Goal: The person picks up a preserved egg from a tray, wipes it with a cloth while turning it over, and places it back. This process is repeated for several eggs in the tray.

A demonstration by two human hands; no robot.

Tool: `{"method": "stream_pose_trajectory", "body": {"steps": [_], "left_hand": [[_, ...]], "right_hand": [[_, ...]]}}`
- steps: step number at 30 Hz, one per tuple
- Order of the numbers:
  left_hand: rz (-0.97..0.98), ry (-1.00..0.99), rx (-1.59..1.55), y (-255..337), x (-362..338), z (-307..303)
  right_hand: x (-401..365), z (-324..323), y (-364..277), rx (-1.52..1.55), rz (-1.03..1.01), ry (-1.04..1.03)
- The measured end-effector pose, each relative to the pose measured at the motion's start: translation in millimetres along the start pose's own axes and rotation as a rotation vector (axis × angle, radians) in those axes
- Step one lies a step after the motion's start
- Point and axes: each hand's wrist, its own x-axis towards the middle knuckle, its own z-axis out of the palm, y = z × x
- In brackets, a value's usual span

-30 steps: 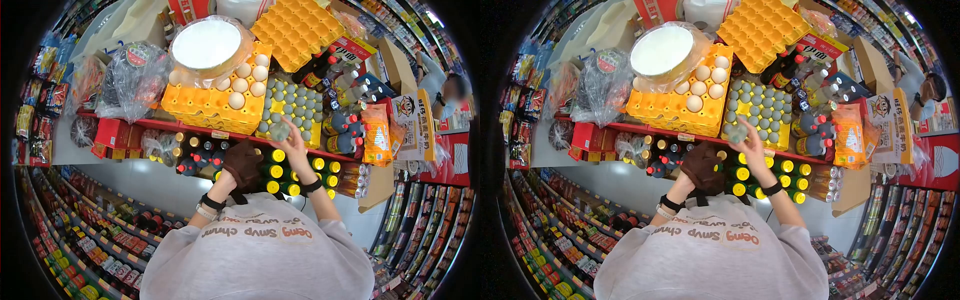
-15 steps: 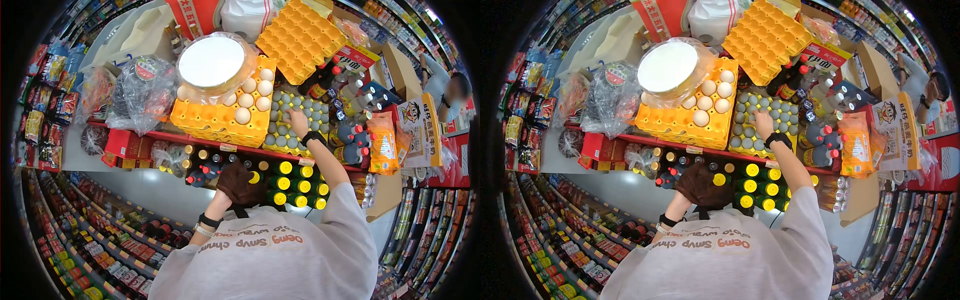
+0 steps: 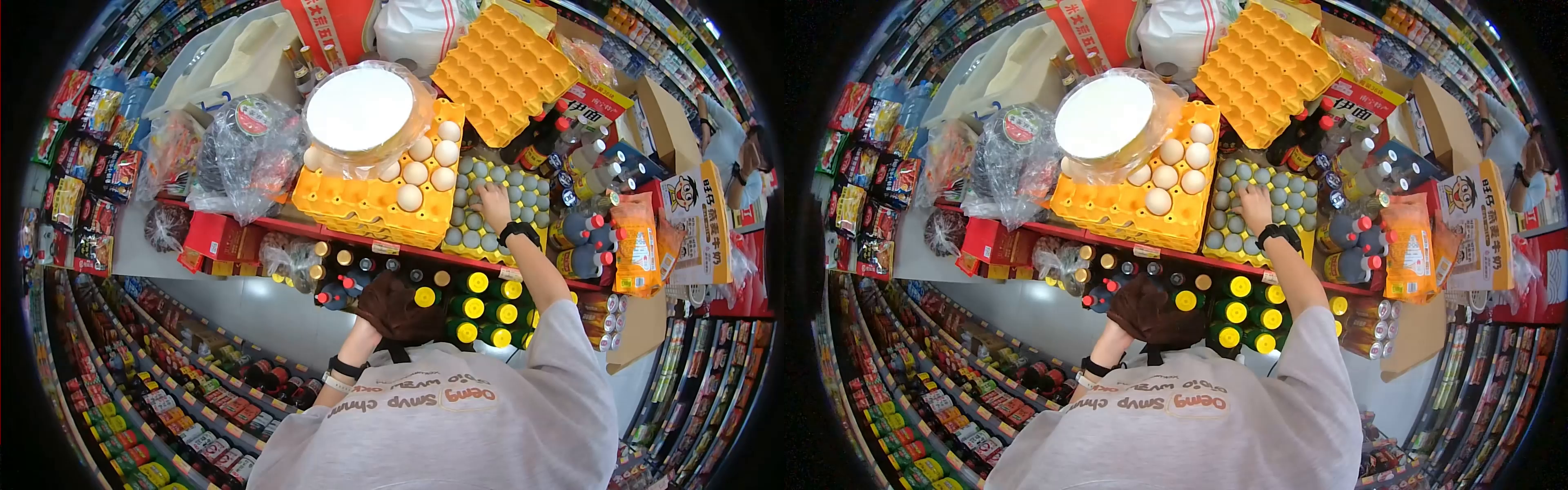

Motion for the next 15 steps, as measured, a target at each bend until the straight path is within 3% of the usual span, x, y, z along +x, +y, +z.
{"method": "stream_pose_trajectory", "body": {"steps": [4,6,7,9,15], "left_hand": [[-0.066,0.115,-0.055,17,-3,13],[-0.008,-0.128,0.300,4,3,-11],[-0.006,-0.131,0.301,8,-2,-4],[-0.117,0.004,-0.168,18,-13,9],[-0.136,0.021,-0.136,4,-11,-3]], "right_hand": [[4,3,-6,-0.002,-0.017,0.099],[13,0,-12,0.060,0.063,0.091],[15,1,-15,0.058,0.064,0.094],[19,7,-24,-0.066,0.163,-0.029],[28,13,-39,-0.244,0.072,-0.074]]}}
